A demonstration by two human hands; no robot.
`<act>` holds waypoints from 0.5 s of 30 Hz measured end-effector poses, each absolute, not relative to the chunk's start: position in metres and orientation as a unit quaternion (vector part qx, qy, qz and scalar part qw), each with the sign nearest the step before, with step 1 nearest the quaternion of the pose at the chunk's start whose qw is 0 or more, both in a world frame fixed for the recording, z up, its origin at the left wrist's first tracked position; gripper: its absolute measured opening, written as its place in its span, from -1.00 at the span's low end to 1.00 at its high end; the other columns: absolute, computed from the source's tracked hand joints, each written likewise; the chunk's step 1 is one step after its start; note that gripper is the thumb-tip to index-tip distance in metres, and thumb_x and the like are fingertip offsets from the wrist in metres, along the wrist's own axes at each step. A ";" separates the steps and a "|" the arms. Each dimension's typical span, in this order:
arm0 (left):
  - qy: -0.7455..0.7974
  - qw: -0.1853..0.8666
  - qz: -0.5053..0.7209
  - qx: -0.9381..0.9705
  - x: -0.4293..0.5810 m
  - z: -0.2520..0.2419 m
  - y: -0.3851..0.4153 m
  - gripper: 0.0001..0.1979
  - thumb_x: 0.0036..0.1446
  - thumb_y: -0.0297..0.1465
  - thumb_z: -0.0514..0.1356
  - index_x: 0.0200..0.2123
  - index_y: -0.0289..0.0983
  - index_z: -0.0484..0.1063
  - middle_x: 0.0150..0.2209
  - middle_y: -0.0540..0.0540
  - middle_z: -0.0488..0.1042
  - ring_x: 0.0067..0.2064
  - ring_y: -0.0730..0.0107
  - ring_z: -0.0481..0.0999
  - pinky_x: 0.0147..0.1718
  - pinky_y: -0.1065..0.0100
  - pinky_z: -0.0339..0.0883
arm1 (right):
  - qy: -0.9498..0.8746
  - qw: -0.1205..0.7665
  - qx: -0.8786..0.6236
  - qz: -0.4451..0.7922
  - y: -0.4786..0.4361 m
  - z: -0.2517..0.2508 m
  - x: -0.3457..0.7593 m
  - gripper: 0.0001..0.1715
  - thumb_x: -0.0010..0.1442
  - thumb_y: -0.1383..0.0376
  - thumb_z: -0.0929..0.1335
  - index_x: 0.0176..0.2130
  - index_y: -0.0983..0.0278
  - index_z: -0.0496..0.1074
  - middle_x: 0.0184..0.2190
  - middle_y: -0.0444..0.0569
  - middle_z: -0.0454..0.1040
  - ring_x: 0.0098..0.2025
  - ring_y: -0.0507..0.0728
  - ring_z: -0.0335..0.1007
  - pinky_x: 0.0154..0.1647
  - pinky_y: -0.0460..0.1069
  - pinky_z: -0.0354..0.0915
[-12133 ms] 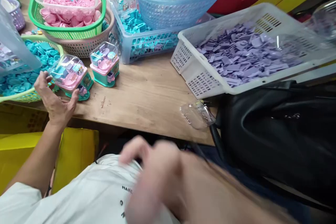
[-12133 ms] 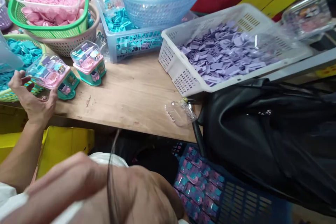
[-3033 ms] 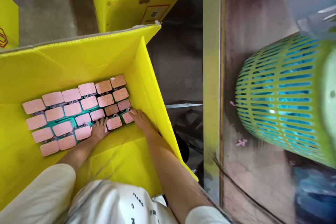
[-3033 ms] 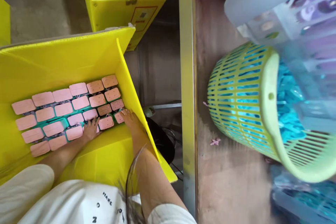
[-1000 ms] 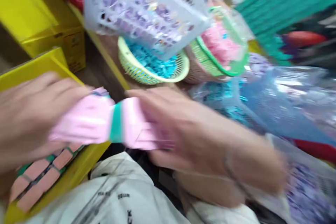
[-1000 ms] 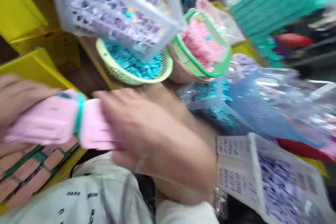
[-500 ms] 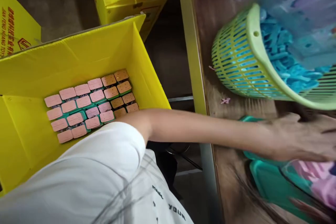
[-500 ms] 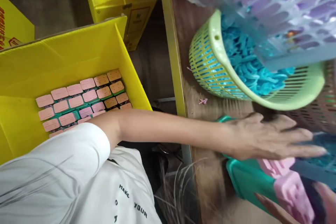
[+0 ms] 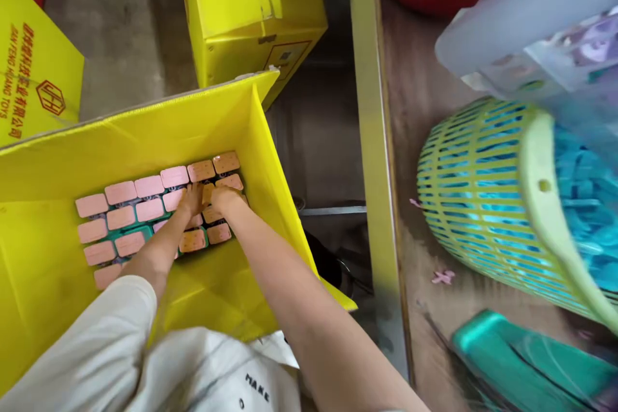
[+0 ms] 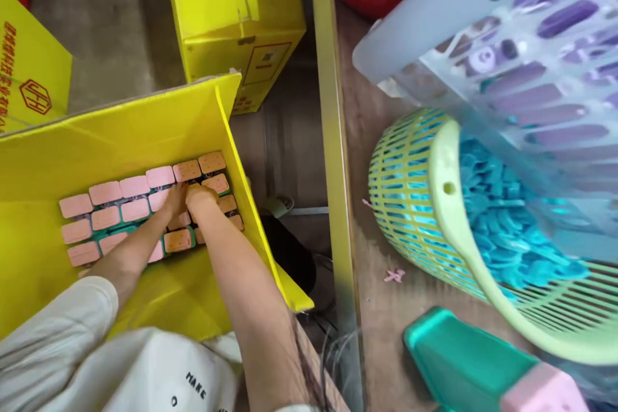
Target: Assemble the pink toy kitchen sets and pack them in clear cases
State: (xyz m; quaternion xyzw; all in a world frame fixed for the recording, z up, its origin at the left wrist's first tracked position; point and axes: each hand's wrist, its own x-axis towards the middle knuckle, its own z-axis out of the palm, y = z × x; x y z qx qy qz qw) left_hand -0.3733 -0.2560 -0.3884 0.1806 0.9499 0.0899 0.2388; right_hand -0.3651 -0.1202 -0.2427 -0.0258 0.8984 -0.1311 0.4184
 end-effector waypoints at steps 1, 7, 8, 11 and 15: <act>0.949 0.241 0.084 0.185 -0.377 -0.393 -0.261 -0.54 0.30 -0.25 0.22 0.18 -0.32 0.34 0.19 -0.25 0.36 0.13 0.10 0.44 0.09 -0.02 0.39 | 0.903 0.410 -0.010 -0.126 -0.112 -0.251 -0.372 -0.49 0.31 0.37 0.26 0.22 0.35 0.38 0.13 0.27 0.45 0.17 0.30 0.40 0.06 0.14 0.41; 0.940 0.267 0.027 0.211 -0.377 -0.422 -0.269 -0.26 0.17 -0.45 0.19 0.38 -0.46 0.06 0.37 -0.44 0.08 0.25 -0.18 0.19 0.20 -0.05 0.17 | 0.920 0.372 0.034 -0.115 -0.058 -0.303 -0.365 -0.39 0.35 0.49 0.07 0.31 0.38 0.24 0.31 0.28 0.24 0.31 0.32 0.17 0.18 0.20 0.28; 0.941 0.265 0.022 0.210 -0.375 -0.426 -0.268 -0.28 0.18 -0.45 0.16 0.38 -0.48 0.04 0.37 -0.45 0.07 0.24 -0.18 0.19 0.20 -0.05 0.15 | 0.921 0.369 0.037 -0.116 -0.055 -0.311 -0.366 -0.37 0.36 0.50 0.06 0.33 0.36 0.20 0.34 0.25 0.20 0.33 0.30 0.14 0.20 0.19 0.26; 0.944 0.255 0.010 0.210 -0.370 -0.435 -0.266 -0.34 0.21 -0.46 0.09 0.36 -0.51 0.07 0.37 -0.47 0.07 0.21 -0.18 0.20 0.20 -0.04 0.12 | 0.923 0.360 0.037 -0.128 -0.056 -0.332 -0.374 -0.33 0.37 0.51 0.03 0.39 0.30 0.11 0.41 0.16 0.10 0.39 0.24 0.02 0.26 0.14 0.19; 0.947 0.243 0.007 0.211 -0.364 -0.439 -0.266 -0.34 0.21 -0.47 0.08 0.36 -0.46 0.07 0.37 -0.45 0.06 0.21 -0.17 0.21 0.18 -0.04 0.13 | 0.925 0.351 0.029 -0.141 -0.060 -0.346 -0.382 -0.35 0.38 0.52 0.04 0.39 0.36 0.09 0.39 0.21 0.13 0.37 0.26 0.01 0.31 0.20 0.10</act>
